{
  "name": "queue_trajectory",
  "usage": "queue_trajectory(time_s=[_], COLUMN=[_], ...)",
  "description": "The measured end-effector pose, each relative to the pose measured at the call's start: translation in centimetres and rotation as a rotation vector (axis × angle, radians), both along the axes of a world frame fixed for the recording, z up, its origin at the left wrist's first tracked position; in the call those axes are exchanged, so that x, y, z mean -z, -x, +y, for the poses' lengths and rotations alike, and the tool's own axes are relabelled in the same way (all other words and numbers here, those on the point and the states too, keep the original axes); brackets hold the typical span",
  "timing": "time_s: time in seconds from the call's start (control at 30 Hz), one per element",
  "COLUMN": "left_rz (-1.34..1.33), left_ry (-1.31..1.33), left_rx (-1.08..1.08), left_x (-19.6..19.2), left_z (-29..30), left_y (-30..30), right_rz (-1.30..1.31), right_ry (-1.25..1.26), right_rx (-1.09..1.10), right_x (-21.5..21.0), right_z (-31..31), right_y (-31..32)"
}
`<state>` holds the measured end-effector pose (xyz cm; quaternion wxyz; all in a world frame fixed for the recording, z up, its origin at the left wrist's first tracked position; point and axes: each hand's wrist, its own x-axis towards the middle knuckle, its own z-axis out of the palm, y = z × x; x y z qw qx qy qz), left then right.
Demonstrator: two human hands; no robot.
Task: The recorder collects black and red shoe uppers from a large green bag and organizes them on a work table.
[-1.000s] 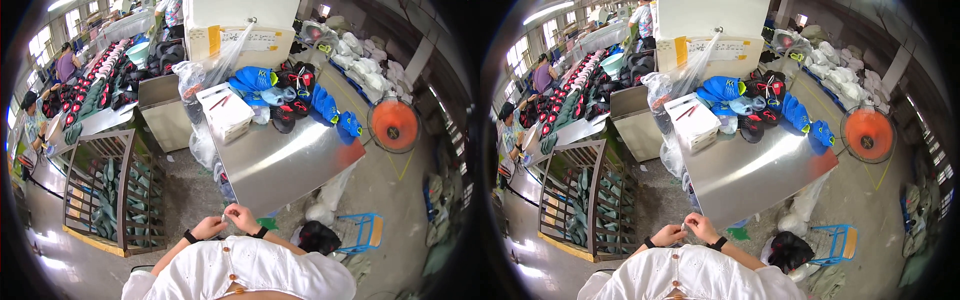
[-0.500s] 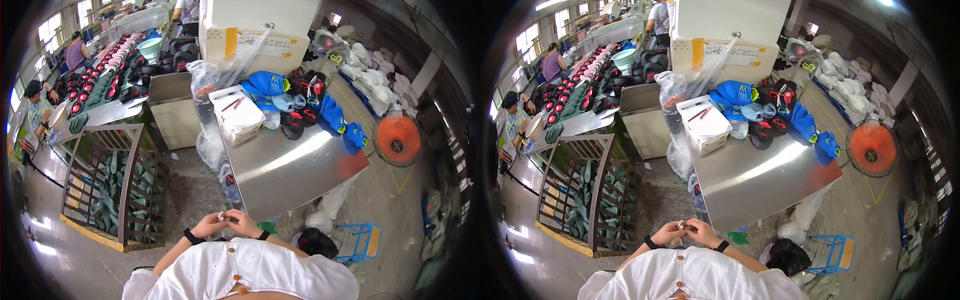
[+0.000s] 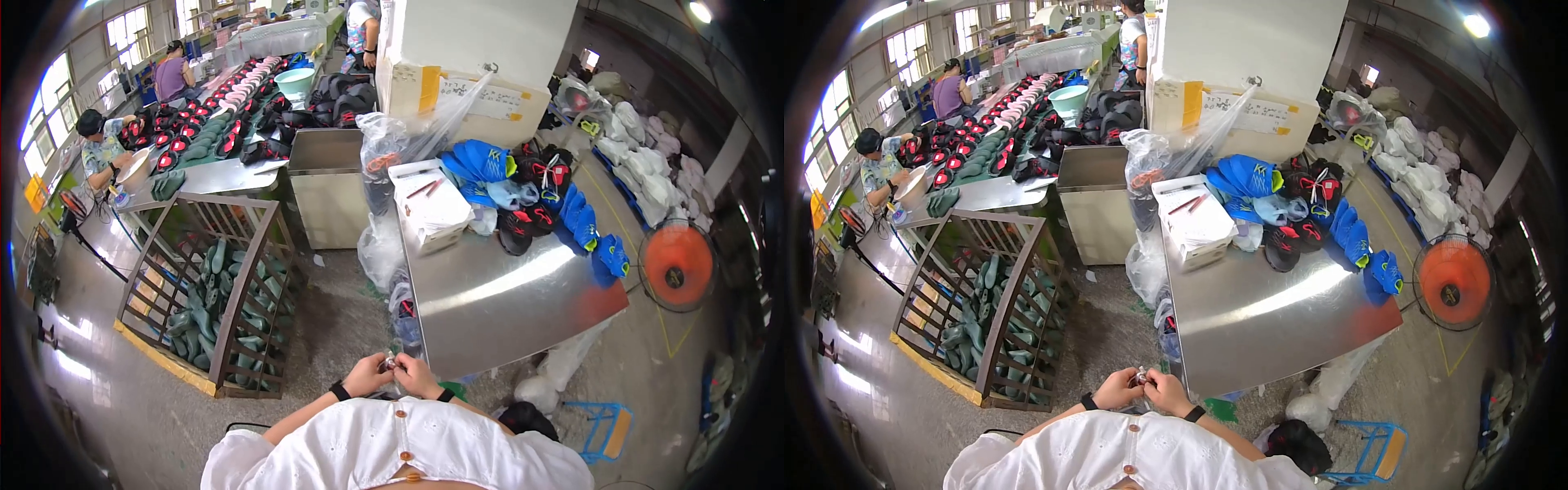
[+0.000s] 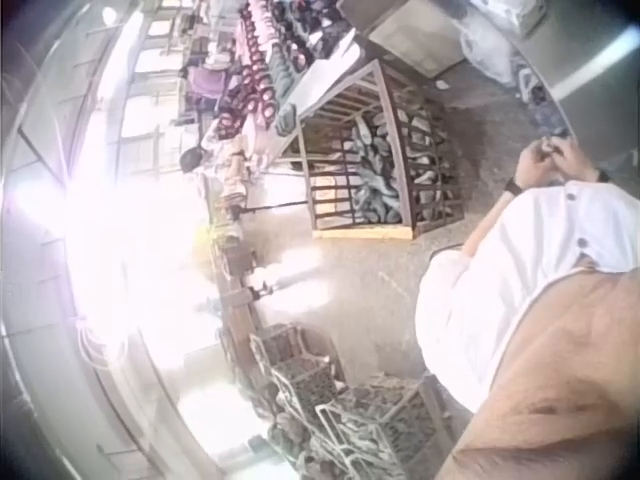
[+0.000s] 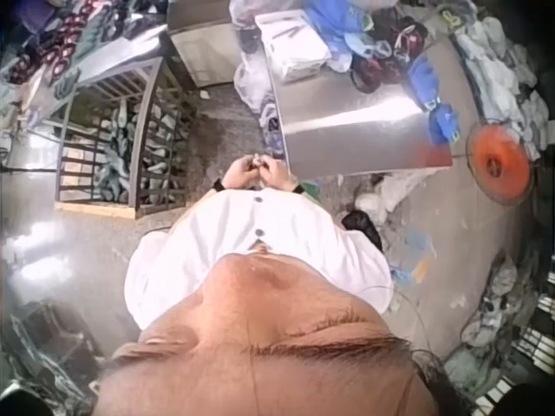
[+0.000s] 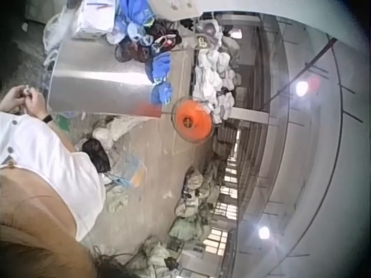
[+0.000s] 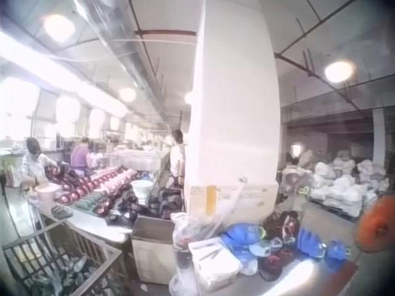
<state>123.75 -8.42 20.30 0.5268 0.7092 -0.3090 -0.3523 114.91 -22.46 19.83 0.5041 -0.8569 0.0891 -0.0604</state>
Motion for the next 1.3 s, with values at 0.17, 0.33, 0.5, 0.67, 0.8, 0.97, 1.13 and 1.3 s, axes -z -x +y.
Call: queue_trajectory(time_s=[0.17, 0.33, 0.5, 0.67, 0.8, 0.97, 1.13, 1.3], left_rz=[-0.111, -0.280, -0.192, -0.276, -0.402, -0.401, -0.298, -0.051], left_ry=[-0.093, 0.044, 0.000, 0.049, 0.000, -0.063, -0.073, -0.064], left_rx=[-0.111, -0.251, -0.121, -0.153, -0.106, -0.026, 0.015, -0.179], left_x=[-1.6, -1.9, -1.8, -2.4, -1.3, -0.6, 0.7, 0.9], left_z=[0.0, -0.1, 0.5, 0.2, 0.7, 1.0, 1.3, 1.1], left_y=[0.3, 0.7, -0.2, 0.3, -0.2, -0.6, -0.8, -0.8], right_rz=[-0.060, -0.001, -0.016, 0.102, 0.171, 0.101, -0.034, -0.094], right_ry=[0.048, -0.009, -0.122, -0.334, -0.617, -0.467, -0.012, 0.136], right_rx=[0.043, 0.071, 0.049, -0.010, -0.017, 0.108, 0.070, 0.087], right_x=[0.1, -0.4, -0.3, 0.2, -0.4, 0.5, 0.6, -0.2], right_z=[0.3, 0.7, 0.9, -0.1, -0.2, 0.1, 0.1, 1.0], right_y=[-0.6, -0.4, -0.2, -0.2, -0.3, -0.5, -0.7, -1.5])
